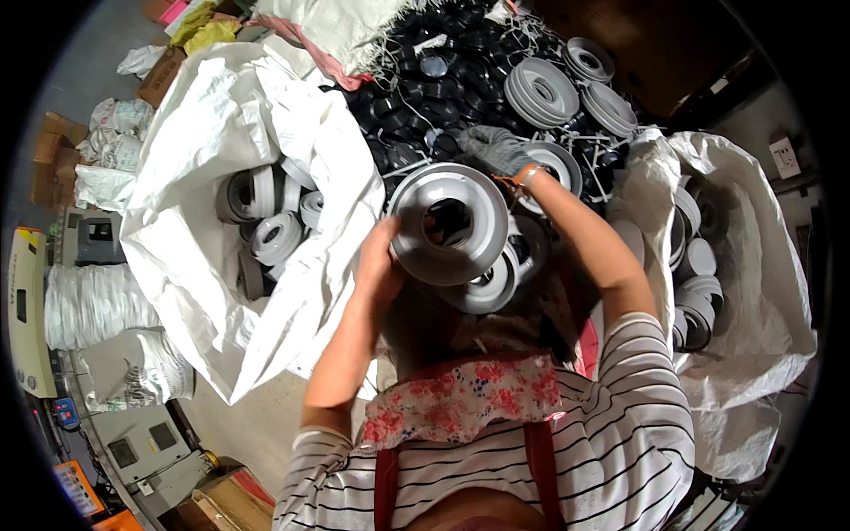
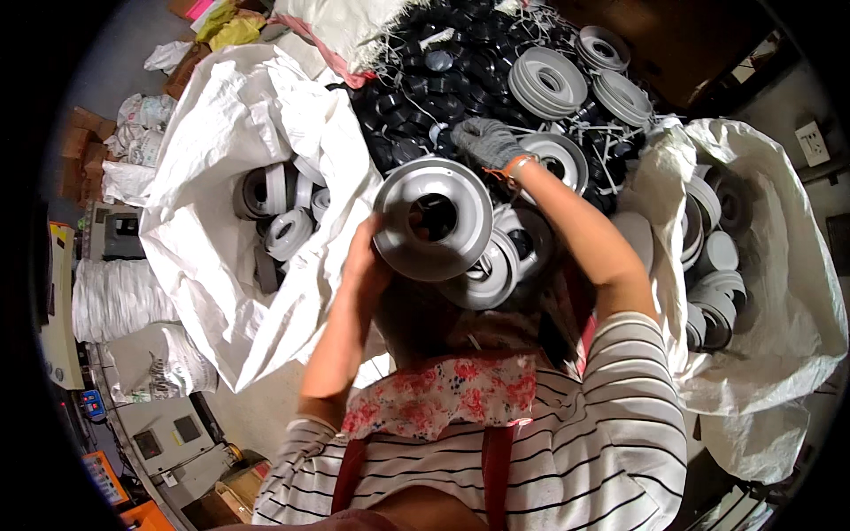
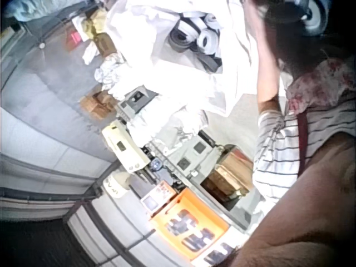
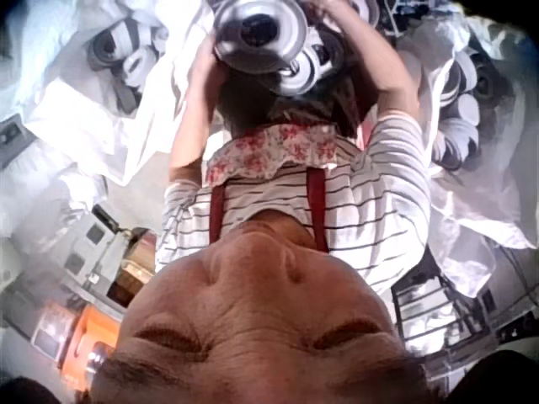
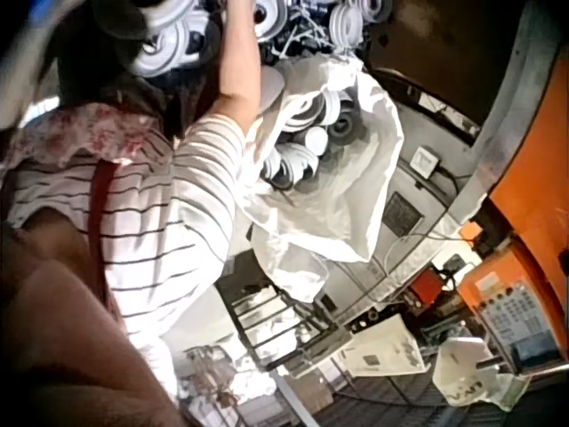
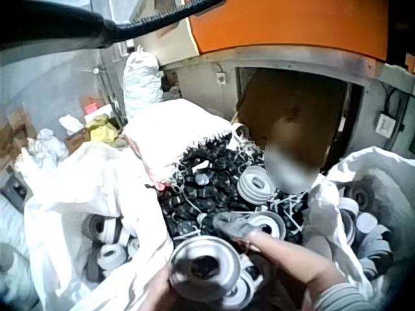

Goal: The person sits on the floor and sorts through a large pile of mixed black and white plastic parts. They pick up white circular plastic components, inspect them, and place them into a white sack, while leaving the black parts in the main pile.

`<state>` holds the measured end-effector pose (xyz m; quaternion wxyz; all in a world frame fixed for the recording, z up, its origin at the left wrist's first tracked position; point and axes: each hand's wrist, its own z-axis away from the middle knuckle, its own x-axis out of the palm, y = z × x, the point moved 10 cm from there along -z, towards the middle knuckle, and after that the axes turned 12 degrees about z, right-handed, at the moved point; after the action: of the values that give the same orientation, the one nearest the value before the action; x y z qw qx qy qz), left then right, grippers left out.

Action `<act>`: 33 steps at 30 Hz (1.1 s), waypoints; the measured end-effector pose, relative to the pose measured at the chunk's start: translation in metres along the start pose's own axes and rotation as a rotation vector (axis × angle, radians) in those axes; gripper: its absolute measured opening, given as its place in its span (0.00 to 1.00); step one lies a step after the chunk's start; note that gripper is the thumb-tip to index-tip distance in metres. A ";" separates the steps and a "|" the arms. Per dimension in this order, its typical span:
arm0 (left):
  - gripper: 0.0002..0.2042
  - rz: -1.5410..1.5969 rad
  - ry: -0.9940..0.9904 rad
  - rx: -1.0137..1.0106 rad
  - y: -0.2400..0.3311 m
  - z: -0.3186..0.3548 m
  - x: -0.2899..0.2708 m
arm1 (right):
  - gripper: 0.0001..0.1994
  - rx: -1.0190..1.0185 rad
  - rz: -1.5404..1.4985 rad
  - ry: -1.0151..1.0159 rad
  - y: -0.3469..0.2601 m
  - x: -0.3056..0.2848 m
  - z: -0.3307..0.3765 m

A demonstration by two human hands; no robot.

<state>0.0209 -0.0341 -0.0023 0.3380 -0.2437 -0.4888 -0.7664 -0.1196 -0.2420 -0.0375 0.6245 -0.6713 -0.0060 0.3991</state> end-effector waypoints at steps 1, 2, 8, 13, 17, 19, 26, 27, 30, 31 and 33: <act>0.22 0.007 0.028 0.109 0.007 0.006 0.006 | 0.24 0.018 0.183 0.092 0.016 0.002 -0.020; 0.22 0.013 0.072 0.223 0.018 0.016 0.003 | 0.26 0.034 0.354 0.172 0.013 0.008 -0.033; 0.19 -0.152 0.197 0.332 0.033 0.020 -0.006 | 0.30 0.441 0.569 0.015 0.072 0.048 -0.073; 0.19 -0.100 0.202 0.363 0.036 0.020 -0.011 | 0.33 0.017 0.488 0.222 -0.033 0.042 -0.006; 0.17 -0.399 0.153 0.357 0.032 0.013 0.011 | 0.27 -0.420 0.546 0.195 -0.127 0.027 0.075; 0.17 -0.376 0.064 0.345 0.020 0.011 0.023 | 0.20 -0.674 0.647 0.155 -0.147 0.038 0.104; 0.23 -0.089 -0.059 0.273 -0.002 0.033 0.029 | 0.34 -0.500 0.241 0.235 -0.154 0.016 0.136; 0.25 -0.123 -0.058 0.270 -0.001 0.035 0.029 | 0.37 -0.591 0.440 0.331 -0.154 0.022 0.142; 0.27 -0.174 -0.046 0.236 -0.003 0.043 0.025 | 0.34 -0.555 0.588 0.142 -0.158 0.039 0.145; 0.28 -0.162 -0.049 0.213 -0.002 0.046 0.027 | 0.33 -0.559 0.608 0.085 -0.163 0.040 0.149; 0.28 -0.120 -0.034 0.185 -0.004 0.049 0.024 | 0.31 -0.571 0.648 -0.031 -0.174 0.042 0.157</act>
<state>0.0048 0.0048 0.0318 0.3043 -0.1946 -0.5766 -0.7328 -0.0911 -0.0511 0.1021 0.2559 -0.7784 0.0854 0.5668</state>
